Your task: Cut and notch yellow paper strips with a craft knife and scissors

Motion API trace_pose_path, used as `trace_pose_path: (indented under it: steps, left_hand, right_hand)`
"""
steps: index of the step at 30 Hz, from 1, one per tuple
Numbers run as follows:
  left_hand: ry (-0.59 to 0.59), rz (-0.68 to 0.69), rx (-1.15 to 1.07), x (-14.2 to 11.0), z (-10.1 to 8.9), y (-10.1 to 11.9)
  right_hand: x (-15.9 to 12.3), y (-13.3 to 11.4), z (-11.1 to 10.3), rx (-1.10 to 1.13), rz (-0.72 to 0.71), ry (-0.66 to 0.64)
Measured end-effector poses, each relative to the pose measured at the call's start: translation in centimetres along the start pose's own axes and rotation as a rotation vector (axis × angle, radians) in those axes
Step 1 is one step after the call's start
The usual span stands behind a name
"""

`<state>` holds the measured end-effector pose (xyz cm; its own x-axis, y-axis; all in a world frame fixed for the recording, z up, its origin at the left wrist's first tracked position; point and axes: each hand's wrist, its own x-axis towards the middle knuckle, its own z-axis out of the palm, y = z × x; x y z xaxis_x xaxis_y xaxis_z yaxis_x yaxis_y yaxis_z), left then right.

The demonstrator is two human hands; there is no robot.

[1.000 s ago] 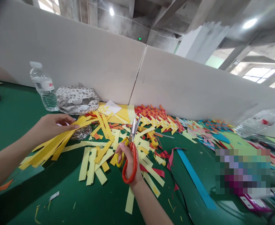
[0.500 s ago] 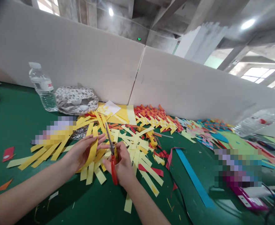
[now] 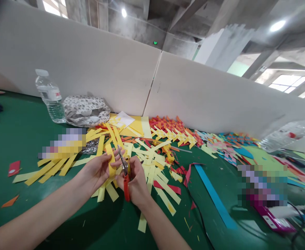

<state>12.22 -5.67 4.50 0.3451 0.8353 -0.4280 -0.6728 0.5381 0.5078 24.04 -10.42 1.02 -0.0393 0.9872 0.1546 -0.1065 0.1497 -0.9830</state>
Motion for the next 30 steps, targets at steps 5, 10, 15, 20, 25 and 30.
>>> trace_pose_path:
  steps: [5,10,15,20,25,30]
  left_hand:
    - [0.092,0.003,-0.115,-1.0,1.1,0.4]
    - [0.104,0.027,-0.136,-0.6,1.6,-0.4]
    - [0.067,0.056,-0.036,0.6,1.0,-0.7]
    - [-0.003,0.038,0.068,1.2,0.0,-0.8]
    - [-0.116,0.051,0.190,1.3,-0.6,-0.3]
    - [-0.099,0.065,0.275,1.3,-1.1,0.3]
  right_hand:
    - [0.0,-0.2,-0.2,0.003,-0.036,0.143]
    - [0.2,-0.4,-0.5,-0.002,-0.099,0.098]
    - [0.5,-1.0,-0.6,0.024,-0.062,0.067]
    - [0.7,-1.0,-0.6,0.050,-0.020,0.152]
    - [1.1,-0.4,-1.0,0.024,0.021,0.173]
    - [1.1,0.4,-0.8,0.014,0.096,0.090]
